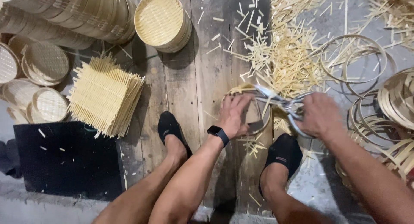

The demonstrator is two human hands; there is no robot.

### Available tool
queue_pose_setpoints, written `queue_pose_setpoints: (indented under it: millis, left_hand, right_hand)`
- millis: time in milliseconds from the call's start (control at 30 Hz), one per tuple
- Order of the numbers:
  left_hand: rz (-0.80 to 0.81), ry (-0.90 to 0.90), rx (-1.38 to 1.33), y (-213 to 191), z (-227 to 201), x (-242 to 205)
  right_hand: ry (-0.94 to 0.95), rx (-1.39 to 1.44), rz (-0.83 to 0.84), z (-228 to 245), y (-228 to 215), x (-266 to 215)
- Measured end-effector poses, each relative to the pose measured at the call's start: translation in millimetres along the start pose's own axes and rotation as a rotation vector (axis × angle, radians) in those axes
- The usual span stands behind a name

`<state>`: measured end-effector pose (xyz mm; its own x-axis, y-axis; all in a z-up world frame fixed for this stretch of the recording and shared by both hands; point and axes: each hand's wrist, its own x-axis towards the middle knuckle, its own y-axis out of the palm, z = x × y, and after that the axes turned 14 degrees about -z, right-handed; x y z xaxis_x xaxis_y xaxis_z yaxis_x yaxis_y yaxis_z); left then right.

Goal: Assembling and finishing bamboo steamer baskets using strips, rings, and a wooden block.

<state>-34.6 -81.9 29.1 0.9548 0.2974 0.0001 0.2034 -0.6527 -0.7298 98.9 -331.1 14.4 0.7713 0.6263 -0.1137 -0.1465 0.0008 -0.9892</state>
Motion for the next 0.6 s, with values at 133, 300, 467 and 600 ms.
queue_pose_setpoints:
  millis: [133,300,467,600]
  left_hand:
    - [0.084,0.041,0.179,-5,-13,0]
    - [-0.236,-0.231,0.096,16,-35,-18]
    - [-0.281,-0.387,-0.017,27,-27,-21]
    - [-0.202,-0.160,0.030,20,-23,-14]
  right_hand:
    - [0.045,0.068,-0.052,-9,40,-9]
    - [0.053,0.106,0.013,-21,34,-17]
    - [0.011,-0.041,-0.041,4,6,-3]
    - [0.081,0.017,0.074,-3,13,-3]
